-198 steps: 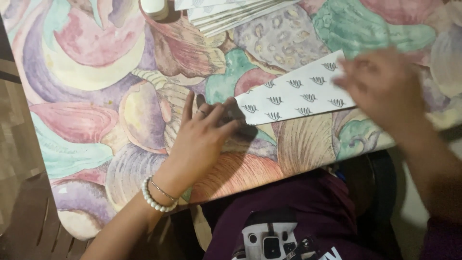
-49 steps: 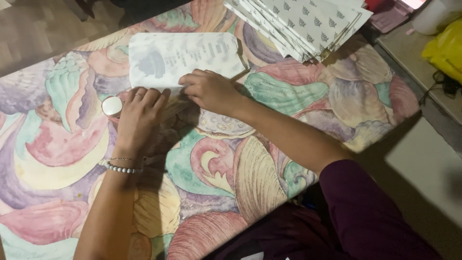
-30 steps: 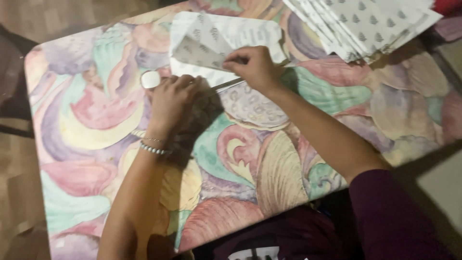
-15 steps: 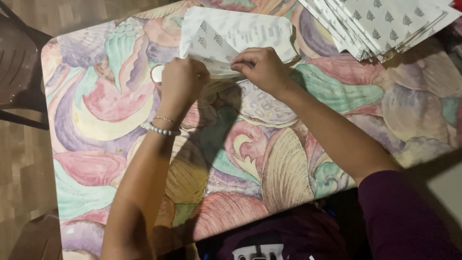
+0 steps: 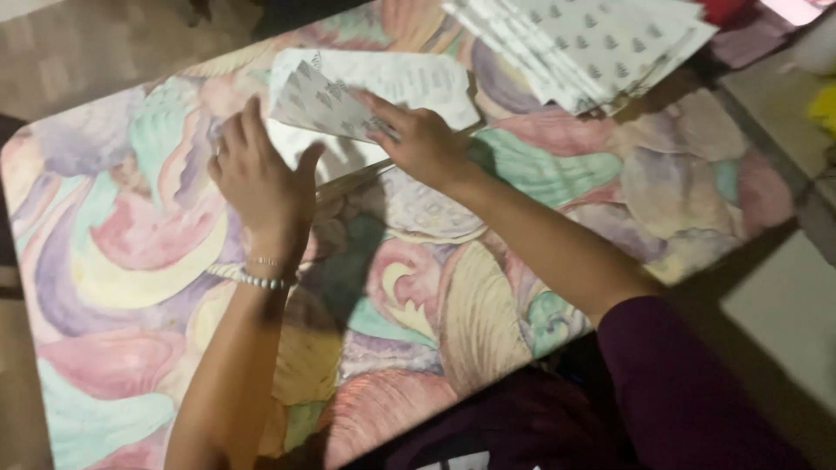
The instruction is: Folding printed paper sheets into triangular sleeves and stacking them on a table.
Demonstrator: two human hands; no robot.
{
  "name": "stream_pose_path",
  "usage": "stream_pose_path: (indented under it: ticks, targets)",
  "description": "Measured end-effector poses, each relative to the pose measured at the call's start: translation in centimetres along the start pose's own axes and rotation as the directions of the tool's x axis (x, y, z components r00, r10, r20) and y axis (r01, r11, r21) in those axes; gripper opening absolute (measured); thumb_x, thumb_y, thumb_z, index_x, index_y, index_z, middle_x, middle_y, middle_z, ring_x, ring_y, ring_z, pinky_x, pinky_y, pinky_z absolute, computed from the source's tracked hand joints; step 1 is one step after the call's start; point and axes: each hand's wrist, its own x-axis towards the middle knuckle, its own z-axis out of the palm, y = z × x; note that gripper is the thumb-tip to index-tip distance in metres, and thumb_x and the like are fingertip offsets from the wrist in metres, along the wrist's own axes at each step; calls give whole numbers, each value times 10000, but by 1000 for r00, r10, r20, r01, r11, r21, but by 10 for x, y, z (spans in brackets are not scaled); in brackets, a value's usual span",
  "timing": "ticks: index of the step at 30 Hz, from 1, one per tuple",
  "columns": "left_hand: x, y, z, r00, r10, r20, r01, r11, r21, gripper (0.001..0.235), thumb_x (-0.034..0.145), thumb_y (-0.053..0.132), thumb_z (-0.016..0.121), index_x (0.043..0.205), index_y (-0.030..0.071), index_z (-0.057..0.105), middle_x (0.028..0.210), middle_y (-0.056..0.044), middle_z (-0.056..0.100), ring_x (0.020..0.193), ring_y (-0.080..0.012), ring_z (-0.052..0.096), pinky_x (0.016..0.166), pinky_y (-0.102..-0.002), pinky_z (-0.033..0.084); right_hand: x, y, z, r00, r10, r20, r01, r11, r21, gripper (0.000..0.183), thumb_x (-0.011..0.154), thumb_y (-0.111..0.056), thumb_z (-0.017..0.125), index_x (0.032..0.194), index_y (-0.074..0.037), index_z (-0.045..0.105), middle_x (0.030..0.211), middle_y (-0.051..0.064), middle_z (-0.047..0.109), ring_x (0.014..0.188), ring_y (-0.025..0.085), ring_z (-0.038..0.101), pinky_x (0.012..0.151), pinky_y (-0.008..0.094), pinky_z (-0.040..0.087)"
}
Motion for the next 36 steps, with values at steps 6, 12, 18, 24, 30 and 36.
stream_pose_path:
  ticks: [6,12,18,24,30,36]
  targets:
    - [-36,-25,36,984,172,53,-180,958,225,480,809,263,862,1210,71,682,1128,-114,610,1059,-348,570,956,-508,393,4,-9,-20,994,70,-89,-83,984,-157,801,1058,-156,709,1666,-281,201,970,219,786,939,361,786,852,466,636]
    - [-35,-6,-21,971,-181,153,237,708,-665,510,1085,354,358,1228,57,748,924,-171,744,832,-230,582,801,-307,429,-17,-75,-74,762,-643,-77,423,583,-694,166,965,-53,721,1125,-22,751,646,75,572,508,203,521,477,305,457]
    - [-85,4,-65,411,-279,868,895,-56,-442,359,989,254,524,1204,4,665,1054,-131,696,905,-341,685,851,-376,482,-144,-107,-58,772,-619,142,634,736,-237,251,1052,-256,576,1147,-113,760,1045,144,758,888,295,716,756,393,581]
    - [-131,13,-63,594,-316,740,802,162,-575,262,970,115,651,1168,-56,673,904,-145,721,757,-261,728,638,-390,598,-185,-127,-42,846,-446,292,489,868,-91,212,1054,-222,589,1158,-83,711,1012,94,674,902,272,659,772,369,570]
    - [-117,46,-109,842,-276,464,539,482,-690,115,1026,106,639,1039,16,710,848,-11,652,881,-133,572,886,-317,504,-153,-117,-93,997,-79,18,78,995,55,724,846,-412,842,1371,18,587,1285,195,666,1110,363,698,864,417,613]
    - [-123,37,-137,992,67,104,-12,888,-459,131,1090,6,539,1161,-41,638,793,-86,606,573,-161,439,550,-309,344,-140,-92,-117,860,509,20,-499,834,233,494,1170,-343,100,1601,-269,-129,1692,246,329,1532,417,332,1261,569,266]
